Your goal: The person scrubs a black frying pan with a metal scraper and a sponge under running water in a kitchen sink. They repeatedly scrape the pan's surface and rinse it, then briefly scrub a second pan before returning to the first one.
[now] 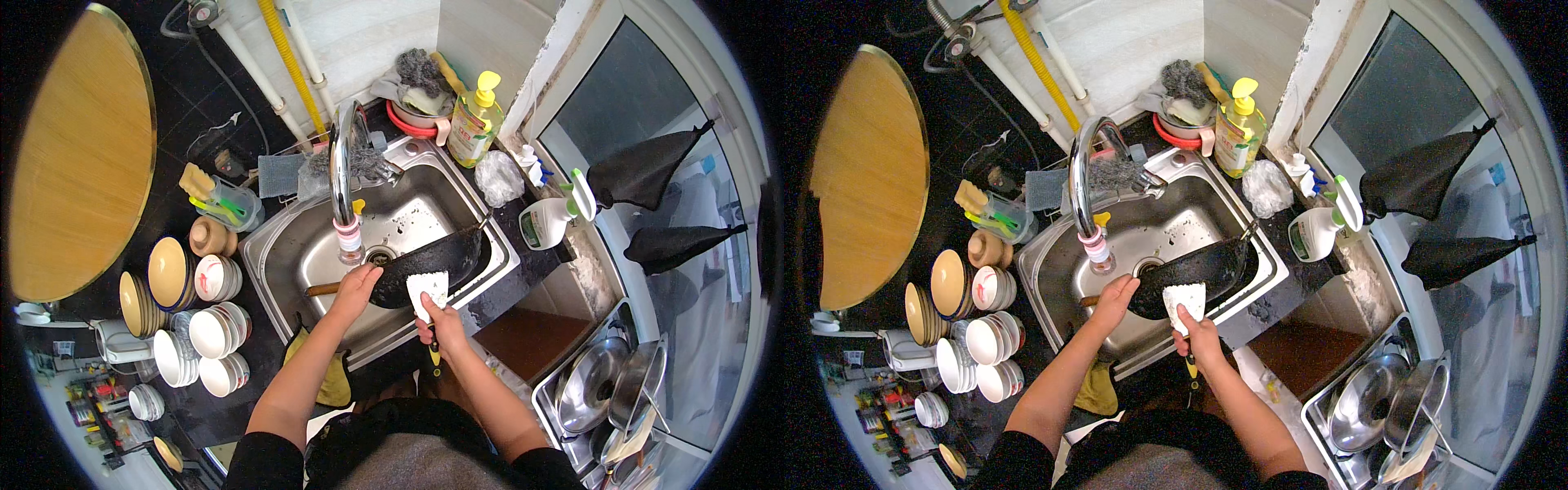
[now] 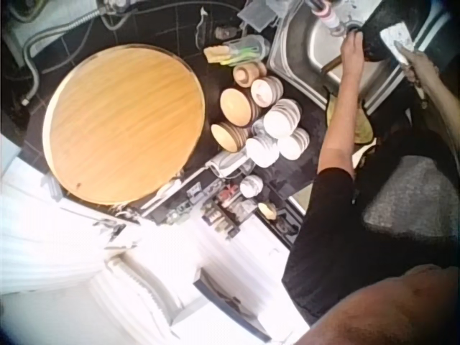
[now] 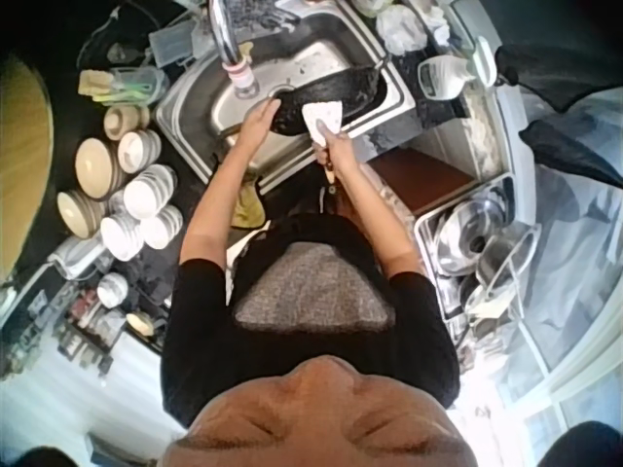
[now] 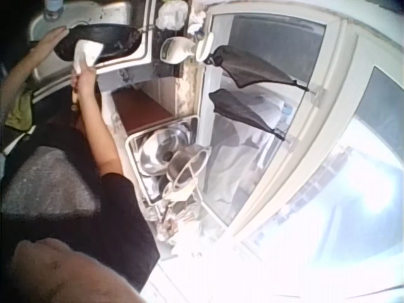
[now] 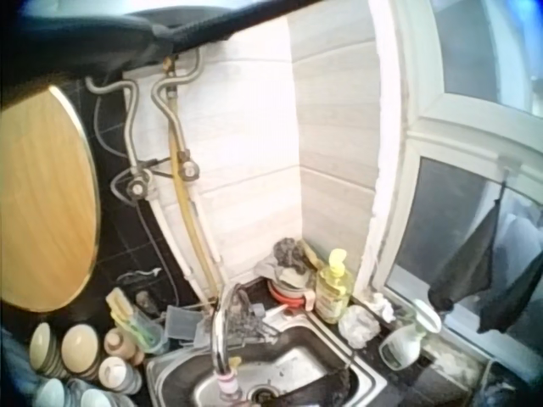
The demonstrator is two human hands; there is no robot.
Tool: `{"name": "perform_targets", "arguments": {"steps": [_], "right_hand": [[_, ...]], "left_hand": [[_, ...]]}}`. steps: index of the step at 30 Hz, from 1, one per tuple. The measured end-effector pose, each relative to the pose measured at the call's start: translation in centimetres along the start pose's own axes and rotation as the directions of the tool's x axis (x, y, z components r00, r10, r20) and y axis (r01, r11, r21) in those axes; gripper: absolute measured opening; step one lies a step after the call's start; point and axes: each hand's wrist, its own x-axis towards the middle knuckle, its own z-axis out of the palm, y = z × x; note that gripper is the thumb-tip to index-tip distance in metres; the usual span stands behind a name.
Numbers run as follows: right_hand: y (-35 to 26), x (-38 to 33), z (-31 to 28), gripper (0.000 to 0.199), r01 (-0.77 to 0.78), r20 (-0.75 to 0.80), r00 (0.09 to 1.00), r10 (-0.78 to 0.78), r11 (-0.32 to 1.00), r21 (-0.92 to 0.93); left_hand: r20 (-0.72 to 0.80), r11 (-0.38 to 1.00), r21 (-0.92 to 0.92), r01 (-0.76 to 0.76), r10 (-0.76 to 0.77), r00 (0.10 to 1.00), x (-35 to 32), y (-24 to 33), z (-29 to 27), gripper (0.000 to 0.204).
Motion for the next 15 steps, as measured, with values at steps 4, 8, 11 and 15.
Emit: {"name": "perform_targets", "arguments": {"steps": [4,8,11,15], "right_hand": [[-0.3,0.1,-0.3,0.03,0.051,-0.022,0.998,-0.053,0.994,-0.094],[-1.7,0.0,-0.4,0.033,0.115,-0.063,0.989,-0.137,0.955,-0.275],[-2.2,0.4,-0.4,0.033,0.073,-0.045,0.996,-0.08,0.988,-0.139],[-5.2,1.0,-1.0,0.033,0.031,-0.002,1.0,-0.031,0.998,-0.052]], "left_hand": [[0.037,0.998,0.061,0.018,-0.02,0.999,0.0,0.5,-0.4,0.034],[0.038,0.999,0.03,0.035,-0.036,0.999,0.0,0.4,-0.5,0.036],[0.054,0.999,0.043,0.009,-0.012,0.998,0.3,0.0,-0.5,0.036],[0.039,0.998,0.053,0.019,-0.021,0.999,-0.2,-0.6,-0.1,0.033]]}}
